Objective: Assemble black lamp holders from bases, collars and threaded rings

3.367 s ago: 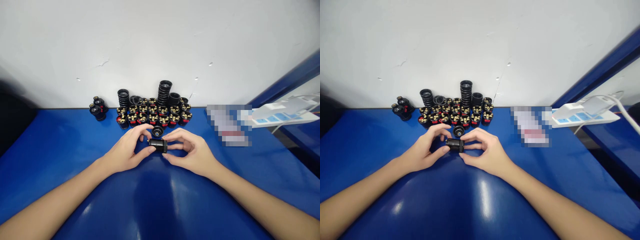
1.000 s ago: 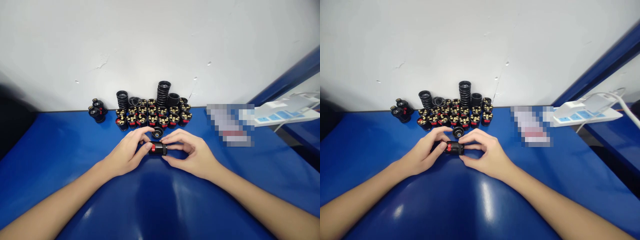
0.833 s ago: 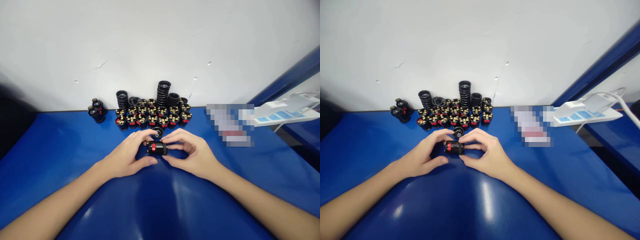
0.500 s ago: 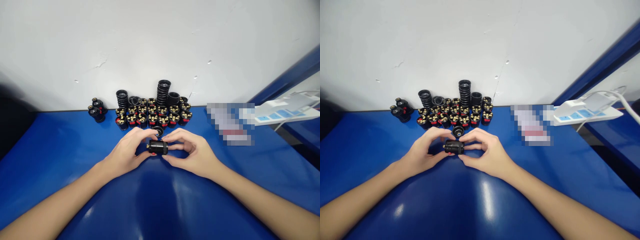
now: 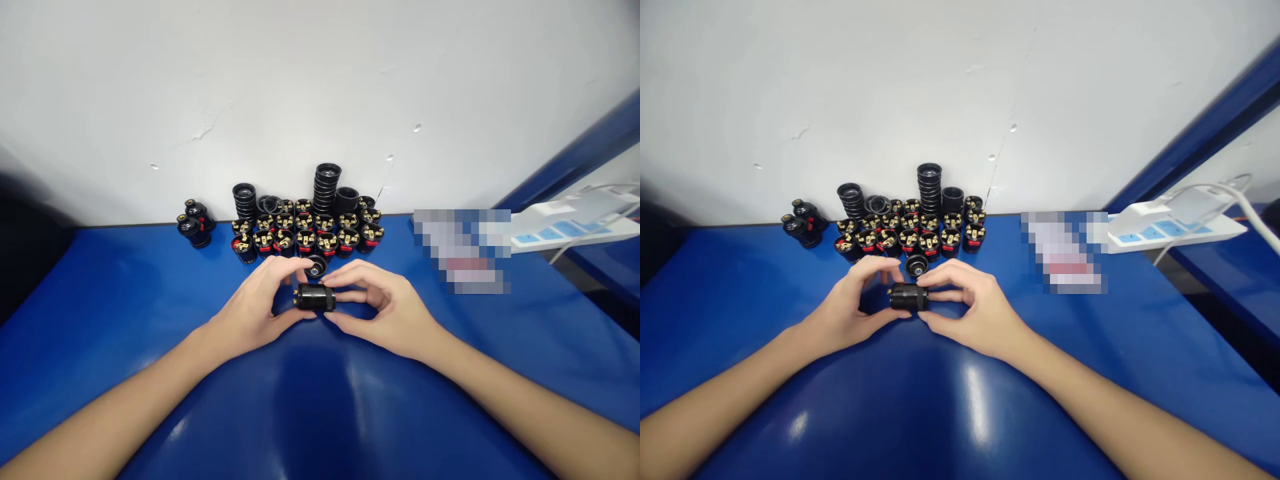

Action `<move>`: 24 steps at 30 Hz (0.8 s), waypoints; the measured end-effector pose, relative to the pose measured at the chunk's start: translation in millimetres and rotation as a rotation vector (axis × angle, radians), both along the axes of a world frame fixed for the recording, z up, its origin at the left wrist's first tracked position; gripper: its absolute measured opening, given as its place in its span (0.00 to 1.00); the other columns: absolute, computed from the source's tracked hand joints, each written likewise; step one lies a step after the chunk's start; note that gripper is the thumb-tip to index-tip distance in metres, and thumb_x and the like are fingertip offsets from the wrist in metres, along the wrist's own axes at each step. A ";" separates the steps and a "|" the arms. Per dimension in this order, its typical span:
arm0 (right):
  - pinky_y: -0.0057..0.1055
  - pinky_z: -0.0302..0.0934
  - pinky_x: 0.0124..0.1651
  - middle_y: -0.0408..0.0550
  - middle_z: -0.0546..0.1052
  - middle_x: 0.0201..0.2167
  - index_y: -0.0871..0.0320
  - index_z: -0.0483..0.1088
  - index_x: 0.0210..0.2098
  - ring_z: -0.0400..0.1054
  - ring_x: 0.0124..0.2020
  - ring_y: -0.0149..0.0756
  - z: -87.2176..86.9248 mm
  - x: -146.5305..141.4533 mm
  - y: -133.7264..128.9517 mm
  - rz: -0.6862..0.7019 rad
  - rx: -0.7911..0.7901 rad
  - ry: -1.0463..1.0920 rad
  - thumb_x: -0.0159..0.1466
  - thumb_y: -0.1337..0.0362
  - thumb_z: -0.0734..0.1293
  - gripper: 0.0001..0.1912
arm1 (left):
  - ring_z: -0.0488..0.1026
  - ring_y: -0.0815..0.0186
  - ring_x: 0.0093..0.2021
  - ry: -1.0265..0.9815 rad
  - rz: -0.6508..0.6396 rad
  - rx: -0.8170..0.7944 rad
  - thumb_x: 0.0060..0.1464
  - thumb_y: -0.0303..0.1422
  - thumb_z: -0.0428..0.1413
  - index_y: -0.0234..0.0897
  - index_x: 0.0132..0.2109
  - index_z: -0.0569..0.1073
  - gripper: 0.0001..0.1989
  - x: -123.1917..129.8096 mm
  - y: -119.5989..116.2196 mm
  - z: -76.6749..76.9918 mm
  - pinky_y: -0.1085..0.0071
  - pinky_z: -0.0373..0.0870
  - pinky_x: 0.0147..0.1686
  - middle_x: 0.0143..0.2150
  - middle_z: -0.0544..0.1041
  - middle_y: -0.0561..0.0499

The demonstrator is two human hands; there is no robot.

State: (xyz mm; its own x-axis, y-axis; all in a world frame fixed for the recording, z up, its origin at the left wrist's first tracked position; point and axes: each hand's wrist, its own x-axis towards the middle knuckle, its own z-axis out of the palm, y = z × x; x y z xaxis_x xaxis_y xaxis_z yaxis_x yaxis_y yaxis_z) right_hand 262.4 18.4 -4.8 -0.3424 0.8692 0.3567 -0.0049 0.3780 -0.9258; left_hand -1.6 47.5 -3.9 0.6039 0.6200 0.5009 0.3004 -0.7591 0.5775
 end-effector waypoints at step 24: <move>0.40 0.85 0.57 0.49 0.81 0.51 0.51 0.83 0.50 0.84 0.52 0.42 -0.2 -0.4 0.5 -0.016 0.061 -0.006 0.64 0.73 0.80 0.17 | 0.79 0.58 0.52 0.045 0.060 -0.098 0.62 0.39 0.72 0.47 0.75 0.58 0.43 0.8 -1.8 3.7 0.57 0.77 0.56 0.54 0.80 0.46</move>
